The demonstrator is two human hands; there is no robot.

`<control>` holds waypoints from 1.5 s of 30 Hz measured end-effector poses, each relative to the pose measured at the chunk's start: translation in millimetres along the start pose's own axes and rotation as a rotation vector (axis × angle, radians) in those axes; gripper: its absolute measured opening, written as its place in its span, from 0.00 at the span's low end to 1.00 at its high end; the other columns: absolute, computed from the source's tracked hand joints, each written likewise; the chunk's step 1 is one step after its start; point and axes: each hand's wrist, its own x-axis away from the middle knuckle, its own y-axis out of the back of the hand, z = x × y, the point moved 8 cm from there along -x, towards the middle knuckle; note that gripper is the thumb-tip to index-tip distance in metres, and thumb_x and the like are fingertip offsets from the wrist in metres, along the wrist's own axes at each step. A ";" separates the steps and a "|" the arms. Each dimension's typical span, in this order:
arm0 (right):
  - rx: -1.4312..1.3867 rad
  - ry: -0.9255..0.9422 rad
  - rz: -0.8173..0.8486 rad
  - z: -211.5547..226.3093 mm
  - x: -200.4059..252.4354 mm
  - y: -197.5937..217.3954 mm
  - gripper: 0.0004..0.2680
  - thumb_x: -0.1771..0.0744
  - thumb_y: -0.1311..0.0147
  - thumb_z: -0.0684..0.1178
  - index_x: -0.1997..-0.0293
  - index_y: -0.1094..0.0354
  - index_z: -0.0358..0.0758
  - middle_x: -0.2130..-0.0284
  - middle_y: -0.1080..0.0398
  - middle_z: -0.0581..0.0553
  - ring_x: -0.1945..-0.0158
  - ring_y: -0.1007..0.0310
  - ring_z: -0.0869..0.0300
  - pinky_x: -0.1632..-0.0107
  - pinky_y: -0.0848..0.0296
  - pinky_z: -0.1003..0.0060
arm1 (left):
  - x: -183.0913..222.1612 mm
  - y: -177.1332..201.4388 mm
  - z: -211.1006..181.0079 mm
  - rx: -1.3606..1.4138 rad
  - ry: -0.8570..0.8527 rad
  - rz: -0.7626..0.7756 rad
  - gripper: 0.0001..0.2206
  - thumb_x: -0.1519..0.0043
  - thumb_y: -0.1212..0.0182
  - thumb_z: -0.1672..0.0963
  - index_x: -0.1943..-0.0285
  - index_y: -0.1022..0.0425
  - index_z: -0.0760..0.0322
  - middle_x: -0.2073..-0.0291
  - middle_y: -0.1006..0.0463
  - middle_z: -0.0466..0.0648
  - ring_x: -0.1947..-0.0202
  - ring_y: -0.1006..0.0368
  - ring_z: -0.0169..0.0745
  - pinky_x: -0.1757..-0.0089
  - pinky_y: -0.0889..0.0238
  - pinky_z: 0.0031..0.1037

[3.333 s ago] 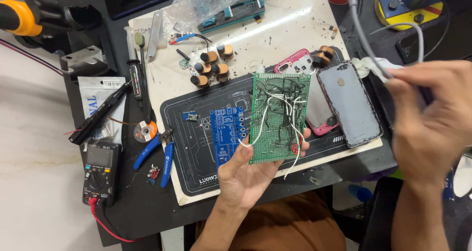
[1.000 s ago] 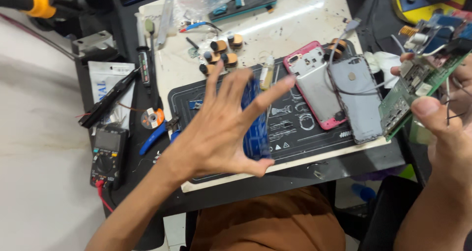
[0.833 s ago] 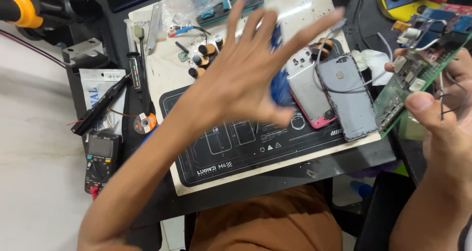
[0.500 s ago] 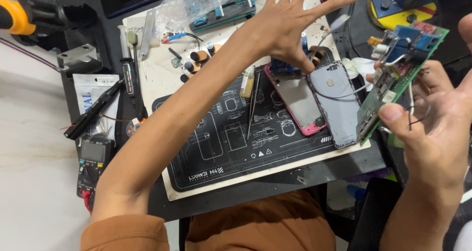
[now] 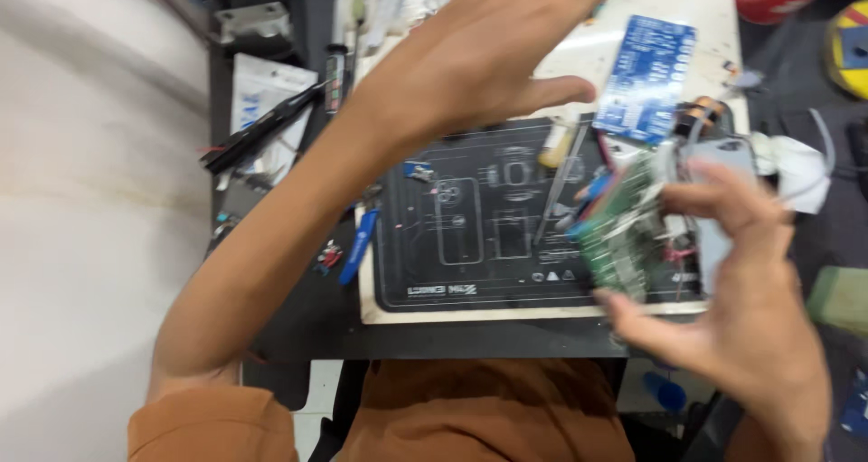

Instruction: The person heats a circuit board with a hot air gun while using tweezers to manipulate a component, wipes the surface with a cloth, and then uses snips to trim wires on another board.

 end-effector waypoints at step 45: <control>0.602 -0.050 -0.297 140.0 120.8 4.7 0.08 0.33 0.43 0.52 0.50 0.27 0.57 0.53 0.28 0.52 0.45 0.27 0.58 0.37 0.30 0.54 | 163.4 44.3 -93.3 0.057 0.498 -0.067 0.23 0.47 0.40 0.70 0.44 0.20 0.59 0.58 0.28 0.54 0.56 0.32 0.56 0.53 0.37 0.42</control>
